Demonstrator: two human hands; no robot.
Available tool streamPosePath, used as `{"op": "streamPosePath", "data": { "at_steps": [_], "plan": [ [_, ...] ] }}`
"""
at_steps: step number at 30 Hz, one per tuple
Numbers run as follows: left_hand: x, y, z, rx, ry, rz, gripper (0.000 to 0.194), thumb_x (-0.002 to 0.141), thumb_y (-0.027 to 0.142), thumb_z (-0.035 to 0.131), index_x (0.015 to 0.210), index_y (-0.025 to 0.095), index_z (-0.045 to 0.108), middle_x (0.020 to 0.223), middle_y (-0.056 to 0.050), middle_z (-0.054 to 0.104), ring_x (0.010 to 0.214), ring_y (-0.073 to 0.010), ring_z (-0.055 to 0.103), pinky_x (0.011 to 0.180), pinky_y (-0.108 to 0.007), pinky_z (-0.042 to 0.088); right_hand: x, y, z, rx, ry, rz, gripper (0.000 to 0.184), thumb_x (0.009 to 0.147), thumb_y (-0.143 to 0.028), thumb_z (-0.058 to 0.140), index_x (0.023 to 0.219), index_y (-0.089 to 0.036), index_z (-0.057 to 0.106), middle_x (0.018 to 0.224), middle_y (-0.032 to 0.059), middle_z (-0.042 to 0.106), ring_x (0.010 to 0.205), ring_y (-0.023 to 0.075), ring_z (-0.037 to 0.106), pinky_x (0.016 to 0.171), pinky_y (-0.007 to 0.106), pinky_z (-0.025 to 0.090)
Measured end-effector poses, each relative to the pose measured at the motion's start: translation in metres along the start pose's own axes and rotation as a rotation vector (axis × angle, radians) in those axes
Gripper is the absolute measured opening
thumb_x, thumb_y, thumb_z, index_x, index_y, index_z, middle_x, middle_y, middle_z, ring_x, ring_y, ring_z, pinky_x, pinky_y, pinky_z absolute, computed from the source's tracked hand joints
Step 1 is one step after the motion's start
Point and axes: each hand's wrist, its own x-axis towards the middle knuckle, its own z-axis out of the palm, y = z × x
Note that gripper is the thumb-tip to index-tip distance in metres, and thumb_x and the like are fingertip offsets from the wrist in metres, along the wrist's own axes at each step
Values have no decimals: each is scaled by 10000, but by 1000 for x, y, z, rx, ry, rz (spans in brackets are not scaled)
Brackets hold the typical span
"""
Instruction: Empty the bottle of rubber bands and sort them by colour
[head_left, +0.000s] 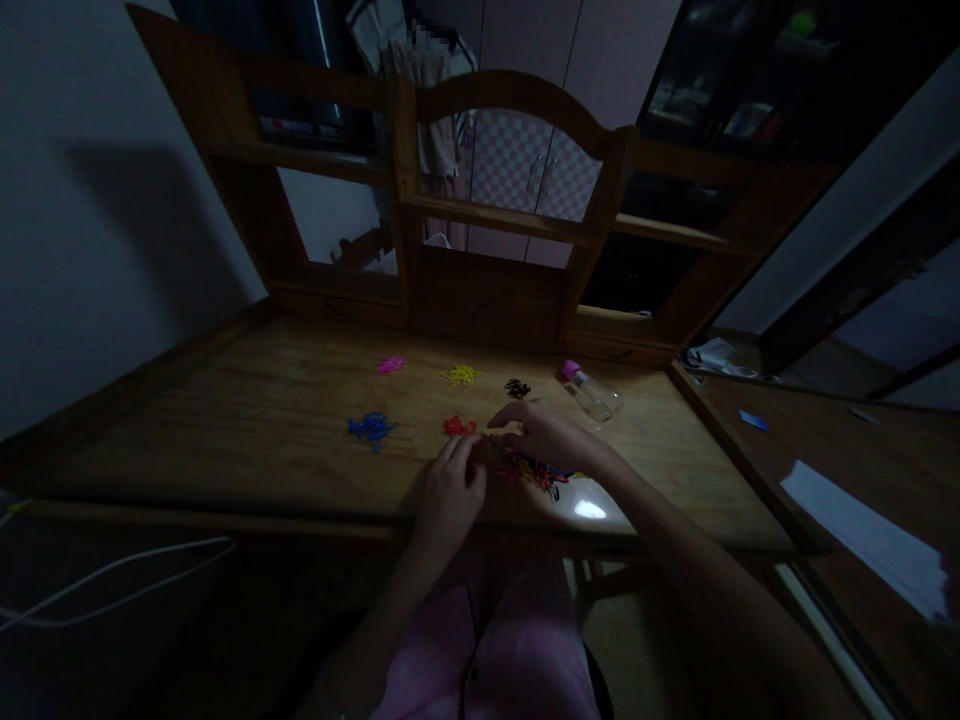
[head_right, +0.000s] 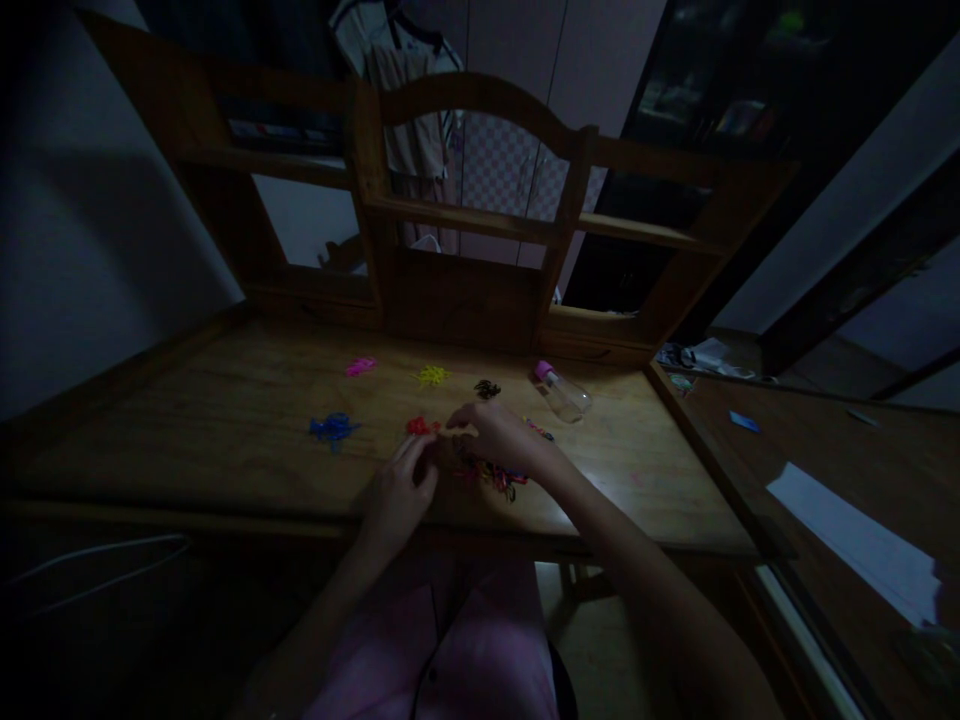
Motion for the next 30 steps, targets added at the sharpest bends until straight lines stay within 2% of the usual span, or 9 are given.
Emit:
{"op": "streamPosePath", "data": {
  "at_steps": [5,10,16,22,25,27,30],
  "plan": [
    [2,0,-7,-92,-36,-20,260,850,105,460,1017,224,621,1034,-40,690,959,-206,642,841,-320,491,-3,-2,13,-120,-95,-31,309,795,-33,565,1026,-174,714,1002,91,710,946,189,644,815,257,456],
    [5,0,-9,-156,-40,-40,251,834,86,469,955,227,639,1001,-21,693,931,-181,645,824,-285,491,3,8,11,-87,-148,-15,252,792,-62,594,976,-181,718,932,63,708,872,170,638,766,240,446],
    [5,-1,-10,-138,-46,-31,261,845,97,474,978,227,657,1003,-31,681,929,-185,639,829,-293,498,-5,14,-1,37,-131,-3,147,831,-153,608,938,-177,706,867,34,720,774,140,640,711,229,446],
    [3,4,-10,-184,-157,36,322,903,211,497,1210,253,589,1212,-51,628,988,-188,641,859,-313,521,-15,13,-14,257,-114,32,134,816,-244,667,922,-176,715,868,33,732,798,156,666,748,258,483],
    [3,3,-10,-216,-167,9,355,896,286,549,1250,265,567,1222,-46,642,1026,-202,639,893,-333,517,-19,4,-13,363,-133,9,167,821,-287,676,936,-172,716,881,34,733,807,156,671,772,266,495],
    [4,1,-10,-252,-174,-18,341,887,296,572,1226,263,587,1181,-39,669,1024,-199,646,902,-327,512,-20,-2,-11,412,-129,-1,181,818,-306,682,935,-173,718,894,33,733,824,156,673,787,270,499],
    [5,-1,-11,-304,-201,-40,221,881,303,586,1078,243,667,1074,-24,714,979,-193,666,880,-306,514,-20,-7,-7,462,-111,3,199,811,-326,692,939,-177,720,911,37,734,847,158,674,803,278,503]
  ]
}}
